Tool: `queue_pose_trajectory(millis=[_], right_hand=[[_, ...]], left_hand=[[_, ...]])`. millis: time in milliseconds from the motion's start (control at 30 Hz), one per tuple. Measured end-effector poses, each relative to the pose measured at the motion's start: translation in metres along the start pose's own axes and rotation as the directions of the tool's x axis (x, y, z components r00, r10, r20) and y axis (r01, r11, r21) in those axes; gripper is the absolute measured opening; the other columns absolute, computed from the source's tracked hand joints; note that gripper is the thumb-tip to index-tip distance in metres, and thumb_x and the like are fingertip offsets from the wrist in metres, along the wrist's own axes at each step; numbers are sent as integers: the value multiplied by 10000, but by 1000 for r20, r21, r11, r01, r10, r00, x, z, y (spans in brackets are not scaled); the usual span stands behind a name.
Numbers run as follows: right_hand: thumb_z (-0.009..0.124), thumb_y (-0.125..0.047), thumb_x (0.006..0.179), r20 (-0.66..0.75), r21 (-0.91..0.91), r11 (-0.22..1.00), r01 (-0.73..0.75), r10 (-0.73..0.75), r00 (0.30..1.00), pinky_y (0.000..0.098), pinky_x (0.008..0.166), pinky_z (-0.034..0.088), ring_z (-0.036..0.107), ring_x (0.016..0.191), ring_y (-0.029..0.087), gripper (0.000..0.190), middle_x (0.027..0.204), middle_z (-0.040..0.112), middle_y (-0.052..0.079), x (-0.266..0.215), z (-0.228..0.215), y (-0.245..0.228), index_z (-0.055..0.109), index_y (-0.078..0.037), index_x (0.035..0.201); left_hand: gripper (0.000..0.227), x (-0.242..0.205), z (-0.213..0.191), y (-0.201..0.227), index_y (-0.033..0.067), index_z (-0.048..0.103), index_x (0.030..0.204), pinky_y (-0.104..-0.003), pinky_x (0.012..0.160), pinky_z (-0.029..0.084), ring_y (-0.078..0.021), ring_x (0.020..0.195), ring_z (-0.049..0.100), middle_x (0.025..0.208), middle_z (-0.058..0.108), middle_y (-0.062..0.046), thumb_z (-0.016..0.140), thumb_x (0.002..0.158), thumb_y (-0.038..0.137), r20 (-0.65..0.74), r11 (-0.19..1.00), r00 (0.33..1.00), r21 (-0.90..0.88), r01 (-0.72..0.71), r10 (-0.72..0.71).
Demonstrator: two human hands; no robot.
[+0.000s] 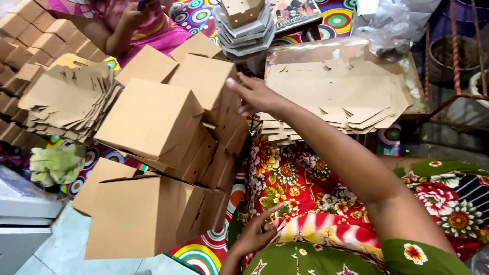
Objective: Assembling small cardboard boxes from flat templates by folding and tucking tabs.
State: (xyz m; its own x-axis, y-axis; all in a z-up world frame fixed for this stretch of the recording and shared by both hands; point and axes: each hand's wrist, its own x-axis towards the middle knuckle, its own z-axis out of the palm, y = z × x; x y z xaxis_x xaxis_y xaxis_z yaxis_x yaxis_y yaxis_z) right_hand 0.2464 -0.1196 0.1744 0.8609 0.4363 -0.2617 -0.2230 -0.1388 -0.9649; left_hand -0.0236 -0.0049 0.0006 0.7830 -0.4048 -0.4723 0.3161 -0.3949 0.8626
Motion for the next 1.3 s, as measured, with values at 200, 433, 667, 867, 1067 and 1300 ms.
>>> queue_pose_trajectory(millis=[200, 433, 667, 867, 1067, 1300], right_hand=[[462, -580, 917, 143, -452, 854, 256, -214, 966, 472, 1216, 107, 107, 1541, 270, 827, 1670, 161, 103, -12, -16, 8, 235, -134, 1576], [555, -337, 998, 194, -643, 679, 355, -304, 933, 455, 1039, 453, 526, 1301, 337, 622, 1596, 300, 166, -37, -86, 72, 313, -180, 1549], [679, -357, 905, -61, -931, 364, 4, -167, 984, 518, 1004, 432, 505, 1264, 401, 610, 1448, 496, 191, 12, -191, 210, 509, -112, 1437], [685, -329, 886, -85, -931, 361, -51, -79, 993, 543, 1085, 363, 412, 1373, 350, 650, 1528, 436, 125, -3, -187, 222, 466, -153, 1473], [806, -303, 814, -99, -905, 407, -120, 72, 992, 546, 1123, 363, 296, 1451, 328, 663, 1620, 294, 102, -7, -203, 205, 531, -186, 1406], [727, -288, 886, -118, -730, 651, -208, 179, 977, 406, 984, 526, 591, 1160, 284, 462, 1377, 588, 124, -33, -205, 153, 619, -138, 1309]], left_hand=[[607, 3, 2, 11, 333, 431, 1511, -103, 441, 450, -8, 529, 493, 1570, 451, -96, 547, 973, 77, 0, 1000, 1000, 20, 0, 0], [625, 11, 5, 12, 278, 438, 1556, -239, 563, 366, -69, 549, 384, 573, 373, 90, 556, 962, 123, -6, 999, 1000, -38, 2, -2], [618, 29, 17, 16, 299, 419, 1562, -238, 592, 507, -80, 574, 537, 607, 560, 71, 532, 978, 135, 37, 991, 991, 27, 130, -131], [670, 33, 21, 20, 329, 367, 1588, -185, 509, 449, -74, 550, 480, 646, 545, 70, 542, 975, 125, 36, 986, 986, 15, 165, -165], [665, 47, 22, 6, 305, 368, 1587, -175, 471, 404, -73, 525, 448, 612, 512, 78, 558, 984, 97, 61, 982, 981, -24, 186, -184], [601, 55, 27, 13, 235, 410, 1570, -212, 478, 313, -52, 503, 350, 565, 413, 110, 502, 987, 123, 121, 990, 984, -30, 137, -133]])
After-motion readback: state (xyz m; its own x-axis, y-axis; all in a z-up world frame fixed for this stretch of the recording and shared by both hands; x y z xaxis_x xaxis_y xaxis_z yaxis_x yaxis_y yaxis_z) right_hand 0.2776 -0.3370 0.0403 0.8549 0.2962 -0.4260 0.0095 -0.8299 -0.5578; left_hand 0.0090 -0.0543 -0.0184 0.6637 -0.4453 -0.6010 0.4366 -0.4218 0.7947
